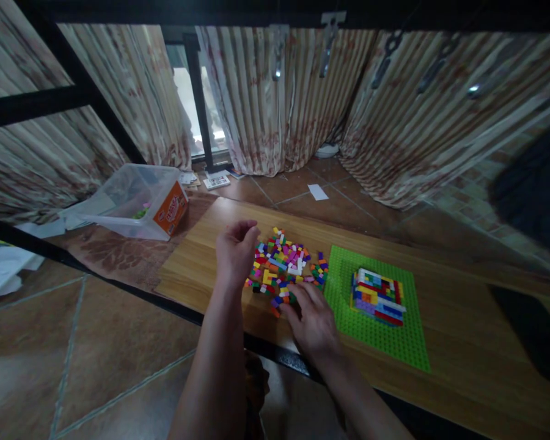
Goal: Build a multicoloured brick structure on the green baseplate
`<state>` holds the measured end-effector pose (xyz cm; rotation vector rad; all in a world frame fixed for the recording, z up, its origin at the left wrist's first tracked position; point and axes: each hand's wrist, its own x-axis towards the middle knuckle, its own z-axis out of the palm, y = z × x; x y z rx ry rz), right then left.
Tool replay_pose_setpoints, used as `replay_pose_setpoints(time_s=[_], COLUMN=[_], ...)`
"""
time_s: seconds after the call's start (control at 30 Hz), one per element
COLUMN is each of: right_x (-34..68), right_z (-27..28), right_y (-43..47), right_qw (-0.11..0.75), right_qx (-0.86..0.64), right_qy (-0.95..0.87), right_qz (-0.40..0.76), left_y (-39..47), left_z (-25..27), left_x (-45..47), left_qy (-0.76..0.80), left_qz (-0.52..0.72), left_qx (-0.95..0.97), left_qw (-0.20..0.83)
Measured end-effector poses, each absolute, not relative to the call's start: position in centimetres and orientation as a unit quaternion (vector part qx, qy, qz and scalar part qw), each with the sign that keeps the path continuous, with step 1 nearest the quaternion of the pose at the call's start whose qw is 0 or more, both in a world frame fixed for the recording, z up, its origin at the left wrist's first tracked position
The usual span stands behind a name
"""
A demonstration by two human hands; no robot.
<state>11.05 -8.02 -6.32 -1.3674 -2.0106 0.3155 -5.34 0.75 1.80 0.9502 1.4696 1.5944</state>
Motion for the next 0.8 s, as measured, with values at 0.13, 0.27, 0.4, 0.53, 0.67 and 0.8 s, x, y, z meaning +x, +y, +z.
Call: replay_pose_setpoints(time_s=[0.13, 0.27, 0.4, 0.53, 0.67, 0.8], right_x=[10.1, 10.6, 11.7, 11.8, 10.6, 8.9], right_z=[-5.2, -3.7, -3.7, -4.9, -5.4, -5.5], right_y=[-7.2, -5.3, -1.4, 0.7, 0.0, -1.0], right_qw=[0.366, 0.414, 0.386, 0.332, 0.344, 0.378], right_qx=[-0.525, -0.541, -0.604, -0.620, -0.617, -0.608], right_qy=[-0.751, -0.717, -0.694, -0.706, -0.698, -0.682], right_qz=[0.161, 0.147, 0.068, 0.089, 0.118, 0.151], left_y=[0.7, 0.5, 0.2, 0.1, 0.0, 0.0], left_z=[2.0, 2.5, 3.0, 3.0, 3.0, 3.1], left_x=[-6.0, -6.5, -7.3, -8.4, -9.3, -9.4], left_qy=[0.565, 0.561, 0.564, 0.561, 0.550, 0.547], left_qz=[0.634, 0.651, 0.660, 0.673, 0.688, 0.688], left_qx=[0.363, 0.344, 0.328, 0.309, 0.289, 0.284], left_qw=[0.384, 0.378, 0.372, 0.369, 0.375, 0.384])
